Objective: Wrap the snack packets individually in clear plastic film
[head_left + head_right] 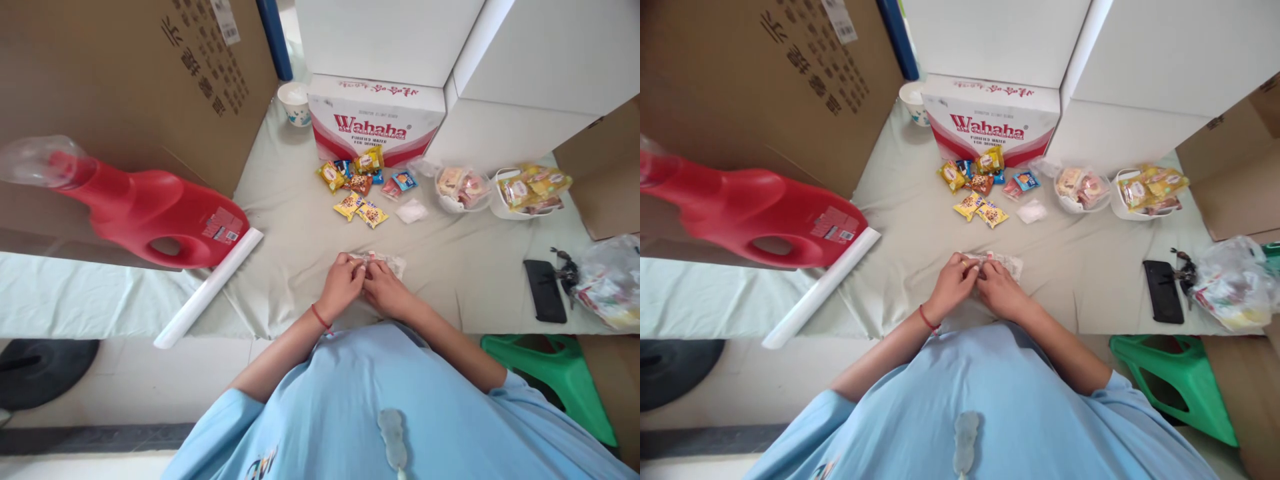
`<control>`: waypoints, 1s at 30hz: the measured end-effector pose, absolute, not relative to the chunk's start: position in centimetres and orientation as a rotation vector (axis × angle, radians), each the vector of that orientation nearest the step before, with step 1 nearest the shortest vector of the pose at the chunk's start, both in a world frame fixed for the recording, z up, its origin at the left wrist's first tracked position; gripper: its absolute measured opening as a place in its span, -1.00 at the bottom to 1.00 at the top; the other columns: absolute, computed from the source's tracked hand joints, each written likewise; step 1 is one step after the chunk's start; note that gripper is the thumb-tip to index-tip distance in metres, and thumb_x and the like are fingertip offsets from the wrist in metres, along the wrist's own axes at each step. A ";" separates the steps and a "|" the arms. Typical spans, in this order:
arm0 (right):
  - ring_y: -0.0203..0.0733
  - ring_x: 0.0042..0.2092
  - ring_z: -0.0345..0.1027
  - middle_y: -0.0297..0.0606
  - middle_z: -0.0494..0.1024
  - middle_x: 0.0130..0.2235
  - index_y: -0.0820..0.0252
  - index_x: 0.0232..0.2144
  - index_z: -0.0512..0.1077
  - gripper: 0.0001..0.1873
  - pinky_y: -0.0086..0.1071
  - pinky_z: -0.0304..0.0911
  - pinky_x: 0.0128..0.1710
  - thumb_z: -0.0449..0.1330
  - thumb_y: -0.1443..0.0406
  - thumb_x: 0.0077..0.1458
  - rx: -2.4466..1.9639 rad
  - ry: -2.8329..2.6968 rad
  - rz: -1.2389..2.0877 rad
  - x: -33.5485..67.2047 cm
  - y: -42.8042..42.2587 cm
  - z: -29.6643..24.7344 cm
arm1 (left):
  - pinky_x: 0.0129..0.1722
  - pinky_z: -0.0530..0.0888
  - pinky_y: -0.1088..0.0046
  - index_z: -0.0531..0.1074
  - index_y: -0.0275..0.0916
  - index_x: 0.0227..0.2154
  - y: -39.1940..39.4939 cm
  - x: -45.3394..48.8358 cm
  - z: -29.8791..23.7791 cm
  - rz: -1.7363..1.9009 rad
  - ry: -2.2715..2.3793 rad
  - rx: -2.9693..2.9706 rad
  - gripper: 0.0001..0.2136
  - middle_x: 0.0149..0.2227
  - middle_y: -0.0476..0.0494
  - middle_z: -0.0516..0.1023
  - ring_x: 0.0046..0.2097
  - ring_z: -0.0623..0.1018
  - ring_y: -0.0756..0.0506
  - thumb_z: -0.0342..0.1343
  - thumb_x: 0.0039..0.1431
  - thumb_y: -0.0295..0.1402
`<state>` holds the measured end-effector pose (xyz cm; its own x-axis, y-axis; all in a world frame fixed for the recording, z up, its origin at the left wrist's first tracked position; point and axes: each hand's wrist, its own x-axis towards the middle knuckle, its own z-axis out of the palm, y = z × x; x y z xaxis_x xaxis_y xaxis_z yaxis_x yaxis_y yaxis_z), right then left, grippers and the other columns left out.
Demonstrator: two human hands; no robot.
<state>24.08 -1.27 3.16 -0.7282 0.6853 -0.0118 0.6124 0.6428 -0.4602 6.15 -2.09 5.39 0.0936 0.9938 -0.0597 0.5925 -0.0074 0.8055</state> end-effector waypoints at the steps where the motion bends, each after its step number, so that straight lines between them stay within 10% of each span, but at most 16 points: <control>1: 0.14 0.29 0.17 0.05 0.45 0.12 0.16 0.07 0.59 -0.68 0.06 0.29 0.24 0.20 0.36 0.31 -1.038 -2.668 0.669 24.7 -1.7 2.8 | 0.09 0.52 0.23 0.59 -0.25 -0.11 -2.5 6.6 5.3 0.688 1.574 1.797 -0.72 -0.14 -0.22 0.53 -0.05 0.57 -0.16 -0.02 0.34 -0.38; 9: 0.03 0.18 0.43 -0.09 0.59 0.15 0.00 0.16 0.55 -0.58 0.08 0.35 0.21 0.04 0.32 0.40 -1.106 -2.386 0.760 34.2 -3.7 0.8 | 0.14 0.49 0.16 0.18 -0.42 0.40 -5.6 7.7 2.8 0.237 1.670 2.349 -0.39 0.31 -0.49 0.36 0.24 0.43 -0.31 0.02 0.29 -0.47; 17: 0.27 0.25 0.21 0.16 0.44 0.20 0.22 0.08 0.53 -0.50 0.19 0.17 0.27 0.20 0.01 0.28 -1.728 -1.999 0.342 31.5 -1.3 0.0 | -0.02 0.50 0.21 0.12 -0.43 0.44 -5.4 8.4 2.2 0.071 1.718 2.464 -0.44 0.29 -0.50 0.41 0.17 0.47 -0.28 -0.13 0.41 -0.49; 26: -0.20 -0.40 0.31 -0.39 0.45 -0.44 0.08 -0.30 0.41 -0.78 -0.36 0.23 -0.33 0.20 0.08 0.25 -1.529 -1.781 1.044 27.5 0.7 4.4 | 0.06 0.43 0.12 0.17 -0.44 0.42 -5.6 8.3 2.9 0.128 1.707 2.434 -0.47 0.25 -0.48 0.46 0.12 0.49 -0.28 -0.19 0.44 -0.47; 30: -0.22 -0.35 0.35 -0.38 0.52 -0.39 0.11 -0.32 0.42 -0.87 -0.39 0.19 -0.30 0.22 0.19 0.23 -1.498 -1.930 1.060 22.9 2.5 5.6 | 0.15 0.40 0.08 0.35 -0.41 0.31 -5.2 8.0 2.4 0.185 1.602 2.461 -0.53 0.25 -0.47 0.47 0.22 0.46 -0.30 -0.16 0.42 -0.50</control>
<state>22.87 2.50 5.64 -0.2910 0.9526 -0.0890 0.5862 0.1040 -0.8035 8.01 -5.22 2.40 0.4050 0.9143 -0.0033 0.8895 -0.3932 0.2329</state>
